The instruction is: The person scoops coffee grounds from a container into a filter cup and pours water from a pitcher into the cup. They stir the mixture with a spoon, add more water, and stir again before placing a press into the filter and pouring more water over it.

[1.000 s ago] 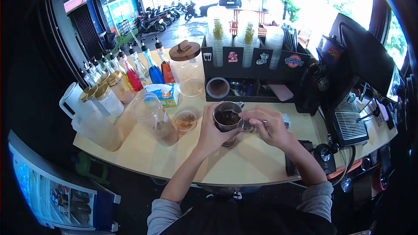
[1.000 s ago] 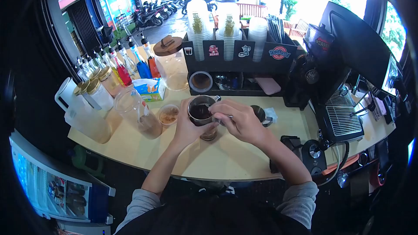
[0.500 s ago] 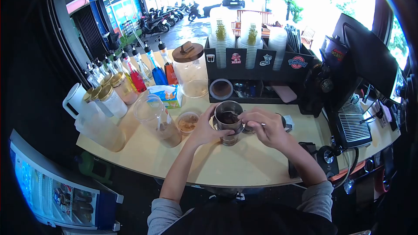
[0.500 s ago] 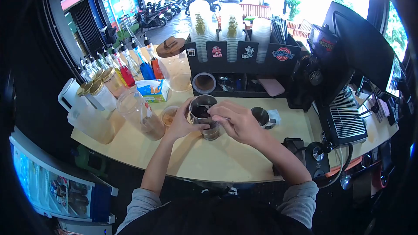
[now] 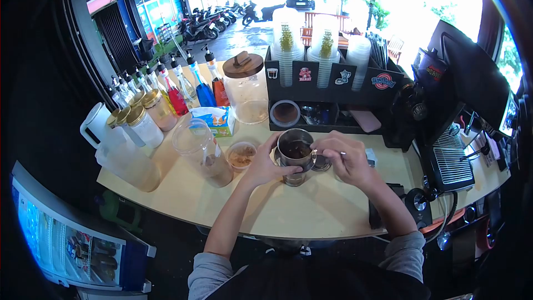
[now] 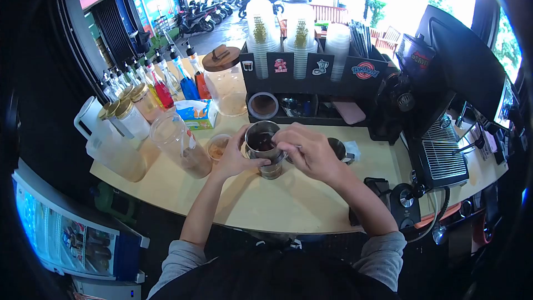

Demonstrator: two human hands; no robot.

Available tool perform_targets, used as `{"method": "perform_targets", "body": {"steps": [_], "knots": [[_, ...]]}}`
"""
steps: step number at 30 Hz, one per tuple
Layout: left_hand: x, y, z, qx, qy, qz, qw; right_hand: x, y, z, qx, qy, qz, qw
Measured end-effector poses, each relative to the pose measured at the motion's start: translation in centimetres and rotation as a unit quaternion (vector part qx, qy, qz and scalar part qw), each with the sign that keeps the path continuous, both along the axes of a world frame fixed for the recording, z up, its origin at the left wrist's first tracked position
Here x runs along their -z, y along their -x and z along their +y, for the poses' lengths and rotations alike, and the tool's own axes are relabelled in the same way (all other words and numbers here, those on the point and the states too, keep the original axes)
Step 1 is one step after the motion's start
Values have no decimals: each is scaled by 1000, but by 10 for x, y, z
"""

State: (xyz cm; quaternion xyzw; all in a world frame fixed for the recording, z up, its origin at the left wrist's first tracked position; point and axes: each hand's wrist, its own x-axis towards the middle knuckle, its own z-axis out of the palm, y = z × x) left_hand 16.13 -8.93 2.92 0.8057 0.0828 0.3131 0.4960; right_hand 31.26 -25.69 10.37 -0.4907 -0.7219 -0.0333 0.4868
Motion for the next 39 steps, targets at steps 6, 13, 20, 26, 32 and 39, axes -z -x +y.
{"method": "perform_targets", "body": {"steps": [6,13,20,26,32,39], "knots": [[-6,-1,-16,-43,-24,-14,999,-2,4,-6,7,9,-16,1000],[-6,-3,-14,4,-15,-87,996,-3,7,-15,15,1,-20,1000],[-18,2,-5,91,13,-2,996,-3,11,-15,28,0,-38,999],[-16,-2,-24,-29,-77,-7,997,-2,13,-13,31,-32,-31,999],[-15,4,-12,103,-12,-20,994,-4,13,-19,38,-3,-22,999],[-14,-3,-23,2,-73,-17,997,-2,15,-21,35,-12,-32,999]]}}
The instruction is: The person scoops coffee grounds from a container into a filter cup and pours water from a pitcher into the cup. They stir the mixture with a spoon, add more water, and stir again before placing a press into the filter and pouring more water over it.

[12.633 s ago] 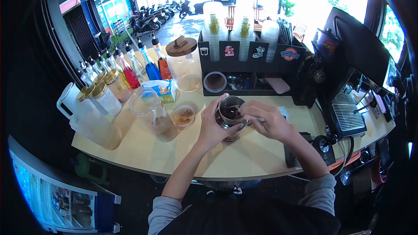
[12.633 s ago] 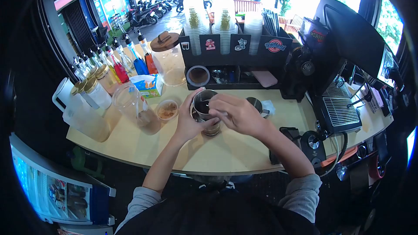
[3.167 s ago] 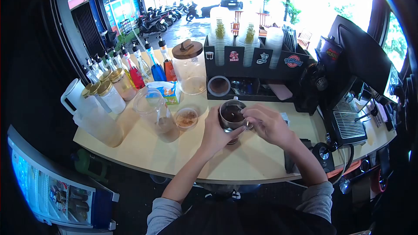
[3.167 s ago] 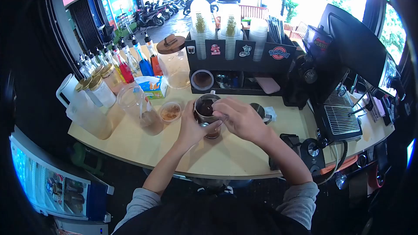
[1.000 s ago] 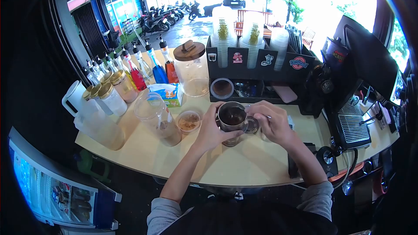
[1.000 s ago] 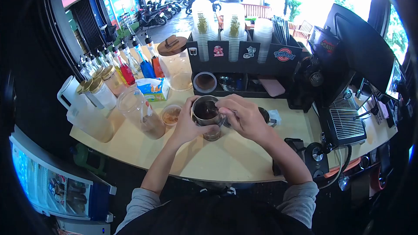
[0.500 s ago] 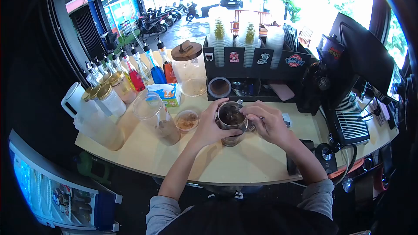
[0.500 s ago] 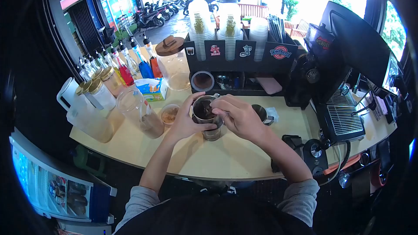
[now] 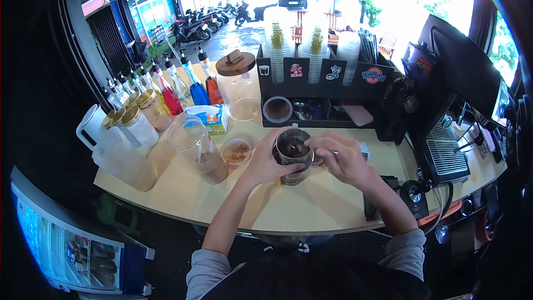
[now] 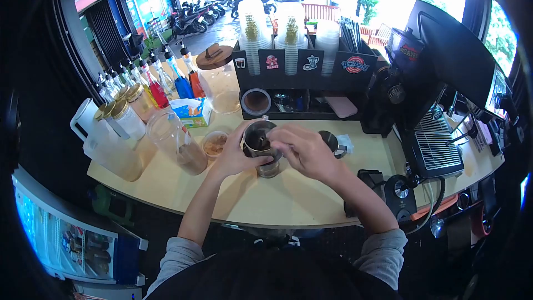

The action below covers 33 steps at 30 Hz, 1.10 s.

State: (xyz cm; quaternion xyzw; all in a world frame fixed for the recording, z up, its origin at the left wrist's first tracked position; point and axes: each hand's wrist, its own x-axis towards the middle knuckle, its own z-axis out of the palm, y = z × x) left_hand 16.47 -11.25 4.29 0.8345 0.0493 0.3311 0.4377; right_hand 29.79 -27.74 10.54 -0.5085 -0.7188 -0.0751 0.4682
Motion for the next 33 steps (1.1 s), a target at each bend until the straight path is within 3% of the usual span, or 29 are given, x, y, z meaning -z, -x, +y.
{"method": "perform_targets", "body": {"steps": [1,7,10,17,19,28,31,33], "knots": [[2,-2,0,-34,-37,-12,999,-1,1,0,-24,-6,-2,1000],[2,-9,-16,-104,-12,-43,994,-2,0,5,-1,-9,2,1000],[0,-7,-17,-101,-17,-38,994,0,2,1,10,-7,-59,998],[3,-6,-14,-121,-52,-28,991,3,4,7,-29,-27,-51,998],[3,-6,-15,-107,-2,-20,994,3,1,9,4,-25,-39,999],[7,-7,-13,-116,-42,-33,992,1,-1,7,6,-4,17,1000],[6,-6,-12,-111,-24,-45,992,0,5,3,-16,-27,-56,998],[5,-7,-14,-105,1,-47,993,2,3,5,7,-22,-46,999]]}}
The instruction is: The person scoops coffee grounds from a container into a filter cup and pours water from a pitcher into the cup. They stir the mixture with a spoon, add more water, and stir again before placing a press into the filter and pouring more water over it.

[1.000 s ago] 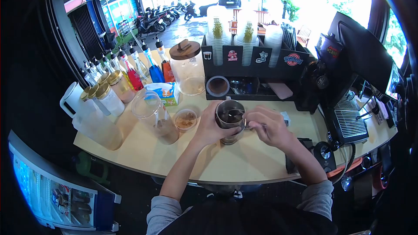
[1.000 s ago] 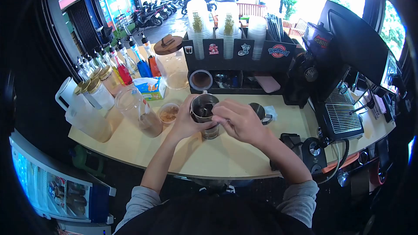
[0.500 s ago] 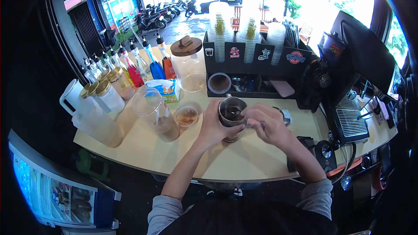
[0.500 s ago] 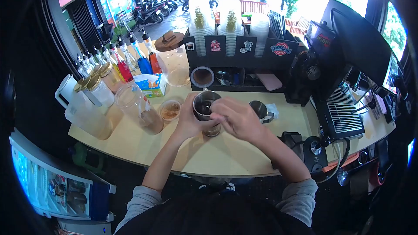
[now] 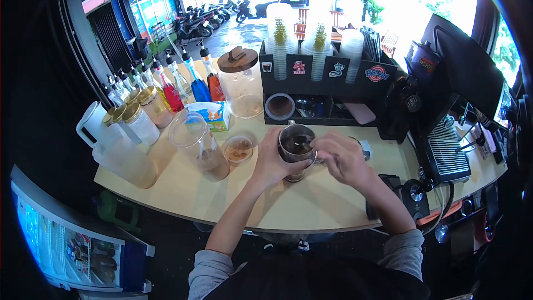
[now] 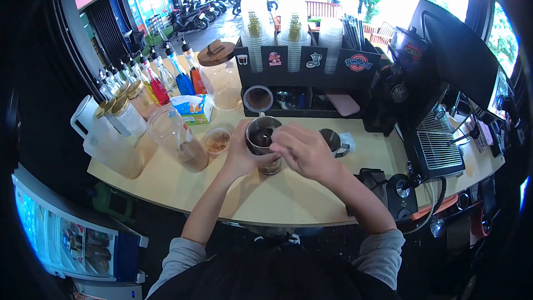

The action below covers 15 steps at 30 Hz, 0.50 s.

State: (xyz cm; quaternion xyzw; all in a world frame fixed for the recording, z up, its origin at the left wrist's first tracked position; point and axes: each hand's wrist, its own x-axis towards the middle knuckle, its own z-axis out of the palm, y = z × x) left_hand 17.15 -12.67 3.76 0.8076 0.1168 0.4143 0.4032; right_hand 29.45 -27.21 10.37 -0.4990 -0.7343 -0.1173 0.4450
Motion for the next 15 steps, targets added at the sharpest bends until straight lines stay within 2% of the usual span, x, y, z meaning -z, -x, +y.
{"method": "perform_targets", "body": {"steps": [2,4,9,12,15], "knots": [[-1,1,-1,7,25,-6,1000,1,1,1,23,5,9,1000],[-2,2,0,-4,-12,11,1000,2,6,4,-16,-31,-42,998],[1,2,0,3,7,8,1000,0,5,1,9,1,-11,1000],[0,1,2,2,4,9,1000,1,8,1,-26,-9,5,1000],[1,1,1,2,2,14,1000,0,5,2,-2,-27,-32,999]]}}
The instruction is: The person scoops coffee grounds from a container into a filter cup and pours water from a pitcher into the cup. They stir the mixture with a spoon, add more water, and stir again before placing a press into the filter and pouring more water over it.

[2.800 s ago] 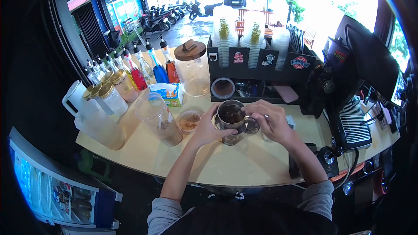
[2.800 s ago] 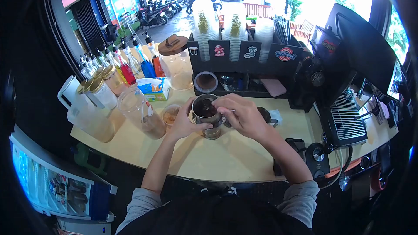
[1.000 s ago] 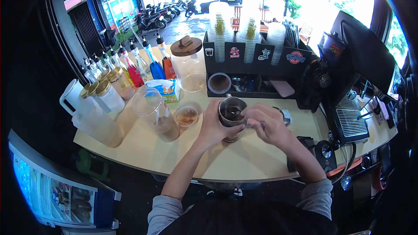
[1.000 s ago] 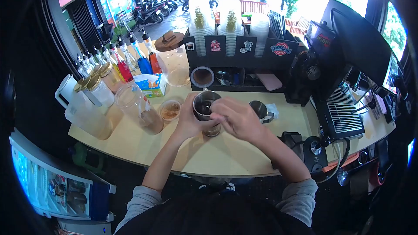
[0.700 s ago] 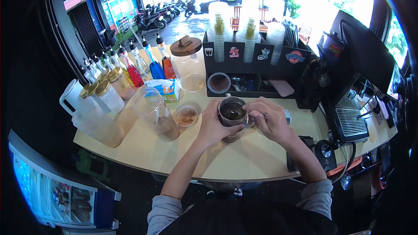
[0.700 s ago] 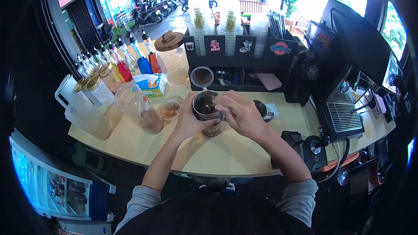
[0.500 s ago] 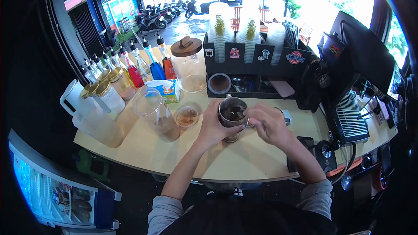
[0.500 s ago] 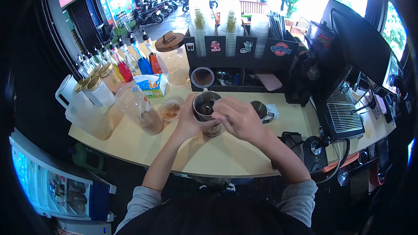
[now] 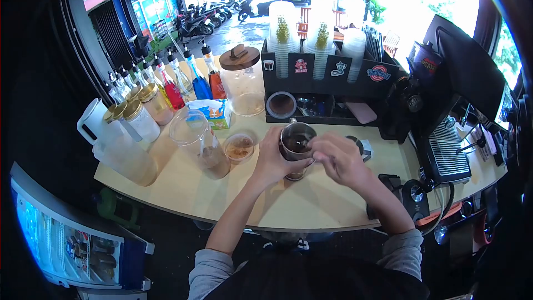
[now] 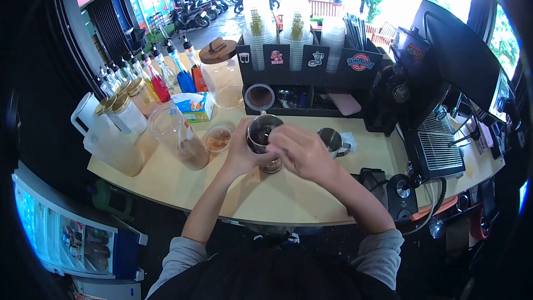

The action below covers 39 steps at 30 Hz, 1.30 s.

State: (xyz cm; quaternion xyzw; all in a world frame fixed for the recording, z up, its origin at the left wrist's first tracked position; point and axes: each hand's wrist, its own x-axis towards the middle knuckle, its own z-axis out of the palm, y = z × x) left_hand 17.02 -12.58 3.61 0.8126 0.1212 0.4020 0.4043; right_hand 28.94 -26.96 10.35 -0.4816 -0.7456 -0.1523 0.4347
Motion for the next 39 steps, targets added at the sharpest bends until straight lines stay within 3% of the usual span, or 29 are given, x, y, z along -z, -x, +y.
{"method": "perform_targets", "body": {"steps": [9,20,23,26,29,33,37,39], "knots": [[-2,1,-4,-2,2,-13,1000,4,0,3,25,3,-22,999],[-2,1,1,-17,-18,2,1000,4,-1,-2,-20,-18,-35,999],[-8,3,8,35,10,2,999,2,-9,8,12,4,30,999],[-13,10,24,96,-2,32,995,0,-7,7,-43,0,-11,999],[-6,12,29,118,-26,42,992,-1,-8,6,7,24,11,1000],[-8,7,4,78,14,-6,997,6,-4,8,-47,21,65,997],[-3,-1,-7,-23,-9,-40,999,4,-15,8,1,57,72,996],[-8,1,-9,-21,13,-33,999,7,-12,8,-23,47,75,996]]}}
